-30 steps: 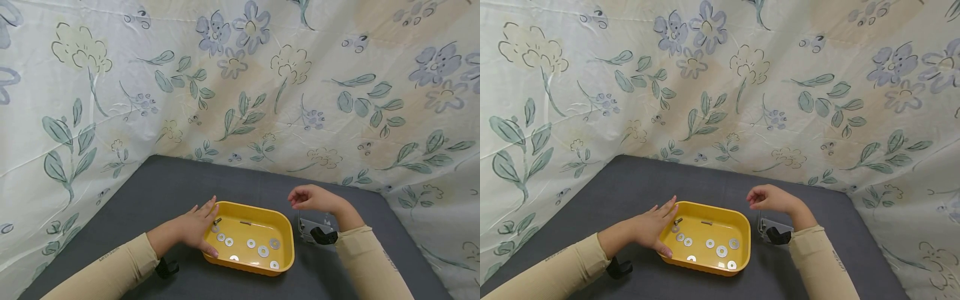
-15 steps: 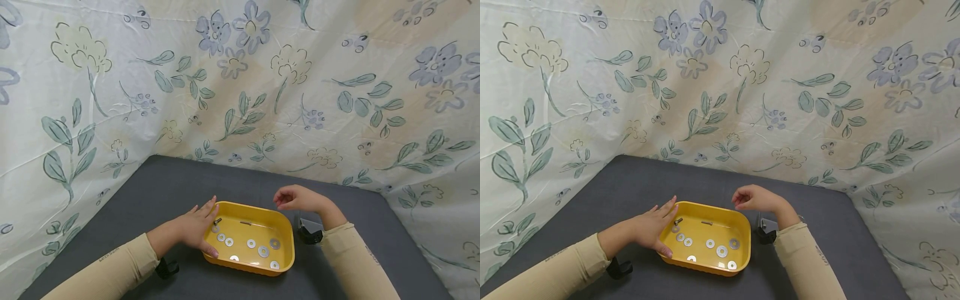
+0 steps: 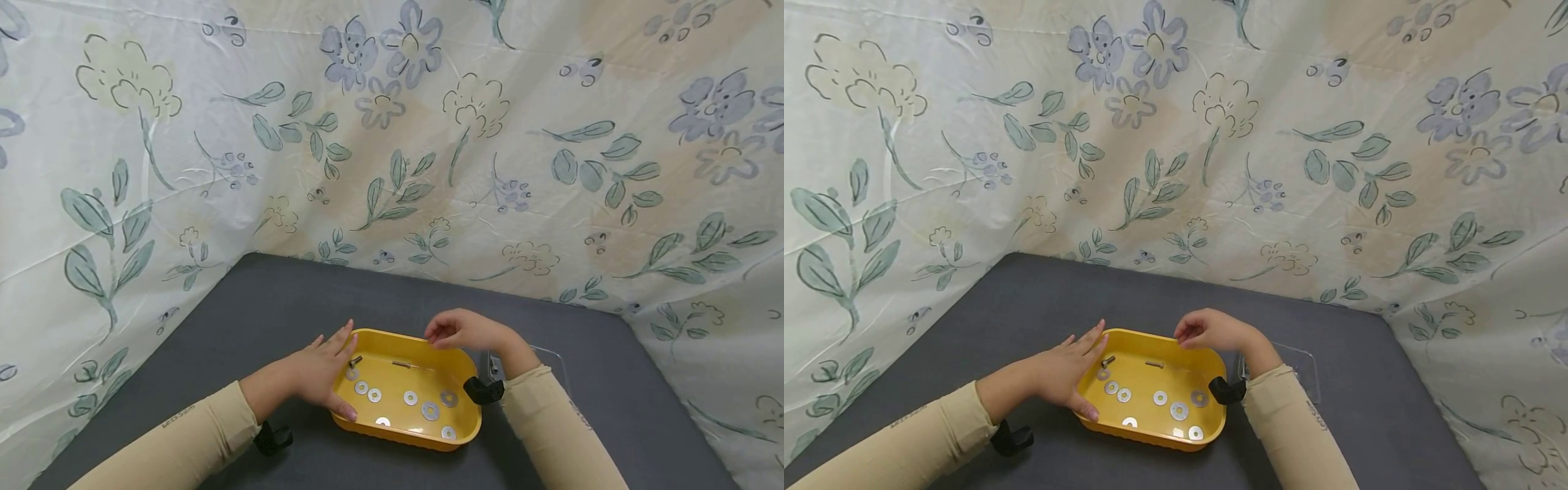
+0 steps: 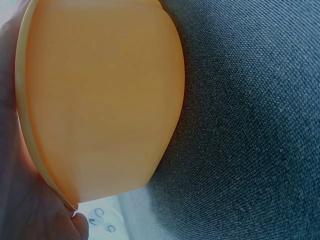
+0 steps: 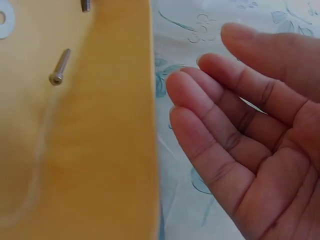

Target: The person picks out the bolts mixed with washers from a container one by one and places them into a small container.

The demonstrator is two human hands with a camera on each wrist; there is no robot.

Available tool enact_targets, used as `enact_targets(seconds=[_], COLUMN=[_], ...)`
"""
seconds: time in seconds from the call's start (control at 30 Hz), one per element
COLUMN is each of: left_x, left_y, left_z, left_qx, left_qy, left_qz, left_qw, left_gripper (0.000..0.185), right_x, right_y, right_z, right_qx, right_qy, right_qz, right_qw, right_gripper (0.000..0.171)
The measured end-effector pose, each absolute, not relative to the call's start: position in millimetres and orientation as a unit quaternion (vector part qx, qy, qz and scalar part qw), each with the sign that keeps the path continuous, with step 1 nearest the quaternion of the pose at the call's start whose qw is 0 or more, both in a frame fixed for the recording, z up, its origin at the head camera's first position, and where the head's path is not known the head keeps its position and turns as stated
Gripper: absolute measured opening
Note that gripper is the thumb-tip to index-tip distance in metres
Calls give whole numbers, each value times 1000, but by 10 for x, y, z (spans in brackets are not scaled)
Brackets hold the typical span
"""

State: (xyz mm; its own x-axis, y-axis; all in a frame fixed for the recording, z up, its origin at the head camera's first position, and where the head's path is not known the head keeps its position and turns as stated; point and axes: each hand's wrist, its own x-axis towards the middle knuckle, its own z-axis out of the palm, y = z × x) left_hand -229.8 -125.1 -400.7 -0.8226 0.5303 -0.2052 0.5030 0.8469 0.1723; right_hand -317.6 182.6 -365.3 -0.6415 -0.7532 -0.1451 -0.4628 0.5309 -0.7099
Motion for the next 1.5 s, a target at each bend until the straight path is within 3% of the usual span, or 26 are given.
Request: enact_targets(seconds=[0.33,0.63,1.5], left_x=[-2293,-2291,-2284], left_y=[-1248,-1252,-1244], left_z=[-3993,-3988,-3985], left_qx=[271,273,271], left_qy=[954,953,953], left_qz=[53,55,51], left_qw=[121,118,125], left_gripper=[128,127,127], right_x=[-3143,-3066,-3014], right_y=[1698,1565,1327], right_z=[-3754,-3838,-4081], right_qx=[-353,-375,-401], right_qy=[835,838,851], right_qz=[-321,-240,-199], right_qw=[274,315,275], right_gripper=[25,44,39])
